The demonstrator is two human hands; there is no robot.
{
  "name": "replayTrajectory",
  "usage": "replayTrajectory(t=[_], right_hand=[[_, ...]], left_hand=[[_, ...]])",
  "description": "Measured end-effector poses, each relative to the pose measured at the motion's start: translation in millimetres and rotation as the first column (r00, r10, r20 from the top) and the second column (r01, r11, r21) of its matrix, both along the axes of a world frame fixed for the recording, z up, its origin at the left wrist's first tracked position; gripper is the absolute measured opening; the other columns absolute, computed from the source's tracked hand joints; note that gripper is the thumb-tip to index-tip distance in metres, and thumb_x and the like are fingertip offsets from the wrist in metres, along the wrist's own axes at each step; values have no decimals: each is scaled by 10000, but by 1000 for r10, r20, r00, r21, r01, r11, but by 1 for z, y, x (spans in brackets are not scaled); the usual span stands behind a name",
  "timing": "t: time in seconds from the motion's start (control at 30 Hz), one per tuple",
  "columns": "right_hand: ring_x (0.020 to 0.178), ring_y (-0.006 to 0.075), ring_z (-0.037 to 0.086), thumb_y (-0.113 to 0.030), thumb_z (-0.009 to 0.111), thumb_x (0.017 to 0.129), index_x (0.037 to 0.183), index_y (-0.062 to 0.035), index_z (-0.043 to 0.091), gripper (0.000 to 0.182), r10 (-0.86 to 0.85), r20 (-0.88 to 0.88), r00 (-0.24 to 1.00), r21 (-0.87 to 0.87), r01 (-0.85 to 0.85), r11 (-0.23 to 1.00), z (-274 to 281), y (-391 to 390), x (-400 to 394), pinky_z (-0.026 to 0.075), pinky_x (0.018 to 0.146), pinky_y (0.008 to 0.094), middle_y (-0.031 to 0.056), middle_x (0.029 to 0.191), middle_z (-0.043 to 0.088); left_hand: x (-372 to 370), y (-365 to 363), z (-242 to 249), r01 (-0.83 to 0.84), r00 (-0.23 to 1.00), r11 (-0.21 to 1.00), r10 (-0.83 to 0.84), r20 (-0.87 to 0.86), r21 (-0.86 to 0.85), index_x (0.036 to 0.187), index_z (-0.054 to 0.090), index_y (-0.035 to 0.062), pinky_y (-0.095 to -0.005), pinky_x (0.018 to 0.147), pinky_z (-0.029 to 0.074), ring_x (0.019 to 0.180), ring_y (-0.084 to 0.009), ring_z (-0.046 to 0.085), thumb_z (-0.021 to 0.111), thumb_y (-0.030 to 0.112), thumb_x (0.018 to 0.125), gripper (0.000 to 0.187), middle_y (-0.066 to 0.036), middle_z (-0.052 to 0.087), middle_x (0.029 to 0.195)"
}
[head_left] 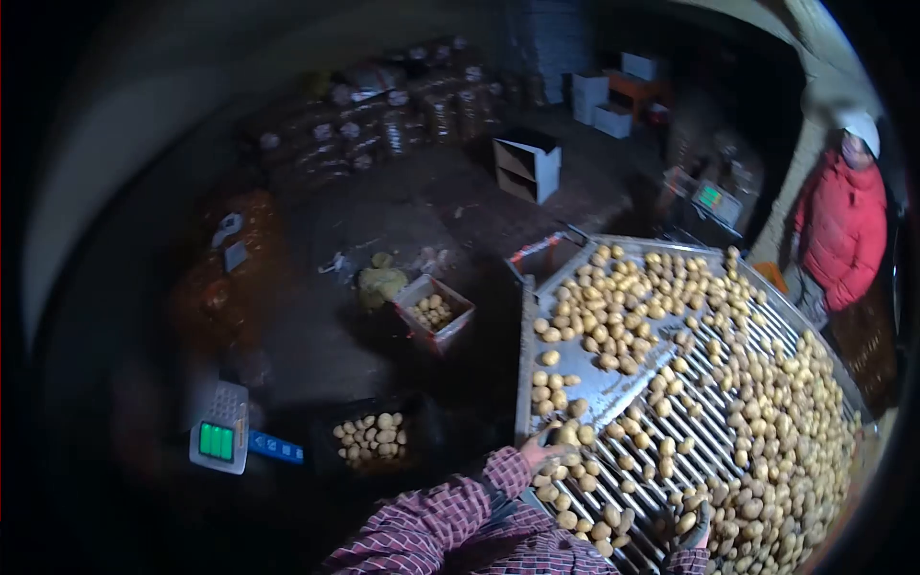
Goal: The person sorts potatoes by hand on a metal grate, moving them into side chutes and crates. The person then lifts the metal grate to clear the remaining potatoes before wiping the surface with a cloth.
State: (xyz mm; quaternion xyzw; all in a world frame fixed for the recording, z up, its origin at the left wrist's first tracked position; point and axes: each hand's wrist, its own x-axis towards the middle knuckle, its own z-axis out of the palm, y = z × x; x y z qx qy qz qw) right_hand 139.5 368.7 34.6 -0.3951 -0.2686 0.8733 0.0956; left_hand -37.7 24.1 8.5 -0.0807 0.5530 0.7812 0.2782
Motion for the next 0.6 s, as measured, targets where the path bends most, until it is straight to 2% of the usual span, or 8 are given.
replayTrajectory(t=[0.03,0.07,0.13,0.23,0.37,0.47,0.53,0.6], right_hand=[[828,212,611,-344,583,905,1137,-122,584,320,33,0,999,17,-33,999,-1,-2,-6,528,629,311,66,1043,609],[835,214,611,-341,583,906,1139,-121,583,320,62,-1,998,30,-62,998,0,-4,-12,530,635,314,68,1045,608],[847,219,612,-334,582,906,1143,-118,581,320,135,3,991,62,-135,989,3,-14,-28,535,648,320,71,1050,607],[866,225,613,-324,581,906,1149,-114,578,321,250,0,968,116,-248,962,8,-32,-48,542,666,329,77,1057,604],[891,234,614,-310,580,907,1157,-109,575,321,457,-52,888,223,-436,872,11,-65,-90,551,691,340,85,1067,601],[905,234,618,-253,585,899,1164,-95,575,309,629,-95,772,293,-582,759,25,-109,-132,549,718,342,87,1059,607],[907,228,624,-152,597,880,1168,-74,581,299,729,-118,674,254,-689,678,61,-169,-165,536,747,334,82,1035,624],[919,245,618,-177,559,911,1261,-52,520,373,874,-108,475,385,-790,477,56,-226,-187,529,745,367,100,1048,615]], left_hand=[[2,-23,-12,-81,992,996,84,97,-28,1269,533,21,-315,926,494,1049,-177,608,752,103,799,526,-68,627,1141],[7,-45,-11,-217,975,975,215,52,40,1215,569,34,-307,852,534,966,-181,639,803,216,768,536,-70,647,1088],[18,-96,5,-282,924,956,248,291,78,1174,586,48,-330,797,550,978,-222,651,759,266,813,456,-79,648,1086],[42,-149,9,-411,897,908,388,212,77,1106,601,51,-341,725,537,933,-263,666,666,416,863,444,-81,653,1059],[70,-218,-62,-579,812,726,475,339,372,1031,618,183,-392,675,538,922,-325,662,691,345,847,256,-76,645,986],[96,-233,-55,-717,697,585,598,396,379,1066,605,197,-417,628,537,914,-379,648,731,268,811,293,-93,632,978],[108,-252,-96,-753,656,521,645,392,403,1117,581,207,-431,633,535,928,-387,639,745,249,792,366,-111,605,1046],[115,-251,-62,-843,537,460,705,463,278,1143,565,200,-420,660,534,966,-365,622,760,246,760,433,-111,559,1130]])
